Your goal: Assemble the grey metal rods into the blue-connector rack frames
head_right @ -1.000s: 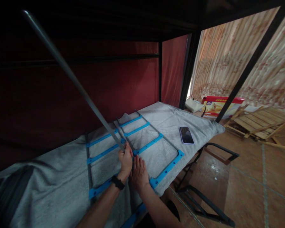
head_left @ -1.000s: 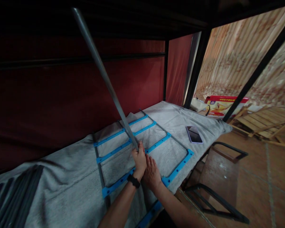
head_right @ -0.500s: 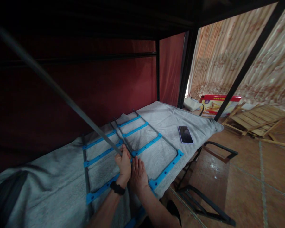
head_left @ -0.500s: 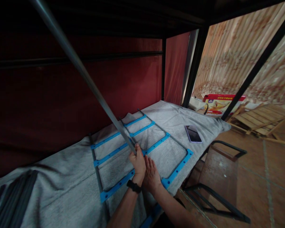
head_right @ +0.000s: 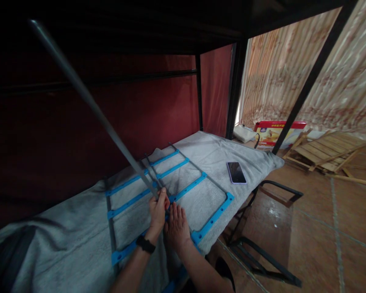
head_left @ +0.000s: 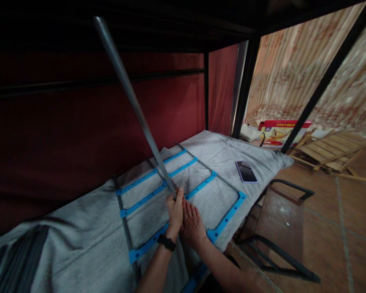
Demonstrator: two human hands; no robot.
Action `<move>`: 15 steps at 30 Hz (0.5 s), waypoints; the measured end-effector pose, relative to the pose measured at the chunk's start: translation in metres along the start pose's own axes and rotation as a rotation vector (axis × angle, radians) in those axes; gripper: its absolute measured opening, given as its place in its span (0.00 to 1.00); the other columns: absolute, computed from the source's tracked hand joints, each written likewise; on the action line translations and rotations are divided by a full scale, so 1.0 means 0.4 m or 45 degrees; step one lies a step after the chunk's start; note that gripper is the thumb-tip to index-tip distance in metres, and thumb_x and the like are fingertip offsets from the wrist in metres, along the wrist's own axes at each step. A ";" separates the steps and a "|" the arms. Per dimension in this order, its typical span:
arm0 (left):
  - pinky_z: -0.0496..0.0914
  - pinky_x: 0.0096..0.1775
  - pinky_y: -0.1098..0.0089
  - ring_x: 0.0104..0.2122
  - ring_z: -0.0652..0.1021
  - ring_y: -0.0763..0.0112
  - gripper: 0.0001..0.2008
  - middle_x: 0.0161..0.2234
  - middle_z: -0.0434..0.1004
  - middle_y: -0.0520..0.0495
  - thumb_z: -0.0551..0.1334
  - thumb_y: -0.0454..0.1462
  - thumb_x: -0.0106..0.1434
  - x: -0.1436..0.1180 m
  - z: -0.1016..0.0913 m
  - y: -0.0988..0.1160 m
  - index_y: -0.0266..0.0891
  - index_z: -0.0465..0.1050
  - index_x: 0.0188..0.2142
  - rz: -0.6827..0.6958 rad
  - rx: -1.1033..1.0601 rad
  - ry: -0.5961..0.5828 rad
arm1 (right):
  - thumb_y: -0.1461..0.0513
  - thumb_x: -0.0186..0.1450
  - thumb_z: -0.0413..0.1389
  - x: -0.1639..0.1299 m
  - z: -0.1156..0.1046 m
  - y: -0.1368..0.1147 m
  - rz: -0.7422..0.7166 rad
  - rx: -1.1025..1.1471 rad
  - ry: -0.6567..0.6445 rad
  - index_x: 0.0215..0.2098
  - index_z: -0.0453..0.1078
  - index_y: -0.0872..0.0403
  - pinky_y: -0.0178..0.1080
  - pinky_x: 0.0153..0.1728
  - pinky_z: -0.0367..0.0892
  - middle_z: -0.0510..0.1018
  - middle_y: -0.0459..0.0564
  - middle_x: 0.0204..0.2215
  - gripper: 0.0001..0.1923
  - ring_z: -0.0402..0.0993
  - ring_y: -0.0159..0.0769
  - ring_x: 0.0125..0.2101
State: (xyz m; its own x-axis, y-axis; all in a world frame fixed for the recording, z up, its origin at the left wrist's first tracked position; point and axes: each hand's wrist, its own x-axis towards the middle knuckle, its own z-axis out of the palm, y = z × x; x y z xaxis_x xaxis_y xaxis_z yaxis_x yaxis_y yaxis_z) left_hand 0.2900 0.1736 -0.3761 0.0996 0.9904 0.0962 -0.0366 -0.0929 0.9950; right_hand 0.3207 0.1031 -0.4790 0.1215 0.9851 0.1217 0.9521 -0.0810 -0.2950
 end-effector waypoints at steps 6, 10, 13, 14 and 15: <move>0.55 0.20 0.72 0.15 0.58 0.78 0.29 0.13 0.53 0.58 0.59 0.57 0.59 0.006 0.017 0.014 0.42 0.52 0.15 -0.017 -0.077 0.243 | 0.55 0.73 0.40 -0.001 0.013 -0.004 -0.019 -0.044 0.098 0.70 0.45 0.61 0.54 0.66 0.49 0.46 0.59 0.69 0.31 0.44 0.48 0.69; 0.53 0.19 0.72 0.15 0.56 0.78 0.28 0.14 0.51 0.59 0.61 0.57 0.57 0.033 0.028 0.026 0.43 0.52 0.16 -0.049 -0.184 0.518 | 0.54 0.73 0.40 0.002 0.011 -0.008 -0.002 -0.021 0.131 0.69 0.48 0.64 0.55 0.65 0.51 0.49 0.62 0.68 0.32 0.44 0.50 0.69; 0.53 0.19 0.72 0.16 0.56 0.78 0.28 0.14 0.51 0.59 0.62 0.57 0.57 0.033 0.023 0.017 0.43 0.53 0.16 -0.030 -0.235 0.587 | 0.56 0.72 0.41 0.002 0.016 -0.008 0.001 -0.019 0.155 0.69 0.49 0.64 0.56 0.65 0.52 0.49 0.62 0.68 0.31 0.44 0.51 0.69; 0.52 0.19 0.71 0.16 0.56 0.77 0.27 0.14 0.51 0.59 0.62 0.56 0.57 0.027 0.026 0.015 0.43 0.53 0.16 -0.017 -0.223 0.567 | 0.57 0.72 0.42 0.003 0.020 -0.007 -0.006 -0.018 0.157 0.69 0.48 0.64 0.56 0.65 0.52 0.49 0.62 0.68 0.31 0.44 0.51 0.69; 0.53 0.19 0.71 0.16 0.56 0.77 0.27 0.14 0.52 0.58 0.62 0.56 0.57 0.019 0.035 0.017 0.43 0.54 0.17 -0.005 -0.201 0.516 | 0.58 0.72 0.43 0.003 0.026 -0.005 -0.020 -0.014 0.154 0.69 0.48 0.63 0.56 0.65 0.52 0.49 0.61 0.68 0.31 0.44 0.51 0.69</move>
State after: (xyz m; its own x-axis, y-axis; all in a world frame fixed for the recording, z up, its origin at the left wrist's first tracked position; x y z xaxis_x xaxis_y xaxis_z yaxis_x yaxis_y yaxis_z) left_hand 0.3044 0.1793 -0.3681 -0.2975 0.9538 0.0430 -0.1919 -0.1038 0.9759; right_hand 0.3160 0.1061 -0.4881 0.1386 0.9609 0.2395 0.9571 -0.0678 -0.2817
